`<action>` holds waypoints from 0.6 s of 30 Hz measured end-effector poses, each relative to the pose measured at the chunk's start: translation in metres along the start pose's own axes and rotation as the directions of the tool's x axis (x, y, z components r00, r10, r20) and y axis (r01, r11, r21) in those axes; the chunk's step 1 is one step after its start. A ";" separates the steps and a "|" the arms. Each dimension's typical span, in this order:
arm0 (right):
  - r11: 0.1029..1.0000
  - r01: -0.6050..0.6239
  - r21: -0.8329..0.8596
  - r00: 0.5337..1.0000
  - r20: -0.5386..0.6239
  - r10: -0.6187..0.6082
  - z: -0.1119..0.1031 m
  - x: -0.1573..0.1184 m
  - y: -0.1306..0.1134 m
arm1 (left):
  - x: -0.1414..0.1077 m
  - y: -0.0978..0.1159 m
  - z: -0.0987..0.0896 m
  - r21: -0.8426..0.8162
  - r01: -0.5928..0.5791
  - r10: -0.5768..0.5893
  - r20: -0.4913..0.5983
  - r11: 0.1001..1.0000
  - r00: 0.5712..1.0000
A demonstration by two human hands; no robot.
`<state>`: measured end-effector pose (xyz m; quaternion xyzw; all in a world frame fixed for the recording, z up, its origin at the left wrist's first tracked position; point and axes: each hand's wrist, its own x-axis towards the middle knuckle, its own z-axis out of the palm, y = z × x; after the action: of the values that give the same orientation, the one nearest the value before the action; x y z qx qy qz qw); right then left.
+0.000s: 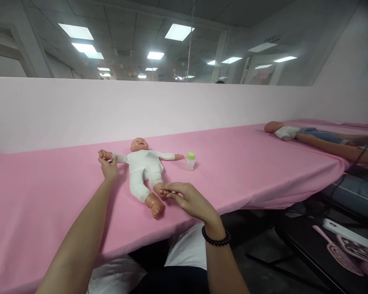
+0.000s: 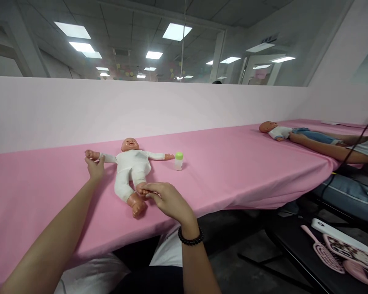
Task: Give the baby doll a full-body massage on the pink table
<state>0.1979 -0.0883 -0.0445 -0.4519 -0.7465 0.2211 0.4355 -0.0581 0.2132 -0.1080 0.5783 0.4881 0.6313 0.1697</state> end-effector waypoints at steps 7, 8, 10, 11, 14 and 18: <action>1.000 -0.021 0.002 0.994 -0.106 0.021 0.052 0.057 0.013 | -0.027 0.040 0.009 0.116 -0.614 0.547 0.348 0.781 0.762; 1.000 -0.019 0.000 0.993 -0.115 0.019 0.056 0.060 0.013 | -0.028 0.041 0.010 0.137 -0.653 0.571 0.376 0.745 0.730; 1.000 -0.004 0.011 0.991 -0.132 0.005 0.057 0.061 0.012 | -0.029 0.041 0.010 0.175 -0.657 0.569 0.373 0.733 0.733; 1.000 0.006 0.026 0.991 -0.134 -0.002 0.055 0.058 0.012 | -0.029 0.041 0.009 0.186 -0.628 0.546 0.351 0.756 0.761; 0.997 0.013 0.072 0.994 -0.112 -0.005 0.040 0.041 0.007 | -0.026 0.040 0.007 0.156 -0.438 0.396 0.241 0.885 0.886; 0.999 -0.005 0.041 1.000 -0.028 0.006 0.009 0.011 0.002 | -0.013 0.023 0.004 0.040 -0.038 0.037 0.021 0.998 0.999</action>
<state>0.1884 -0.0769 -0.0455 -0.4480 -0.7345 0.2309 0.4544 -0.0433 0.1942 -0.0969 0.5971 0.4881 0.6184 0.1512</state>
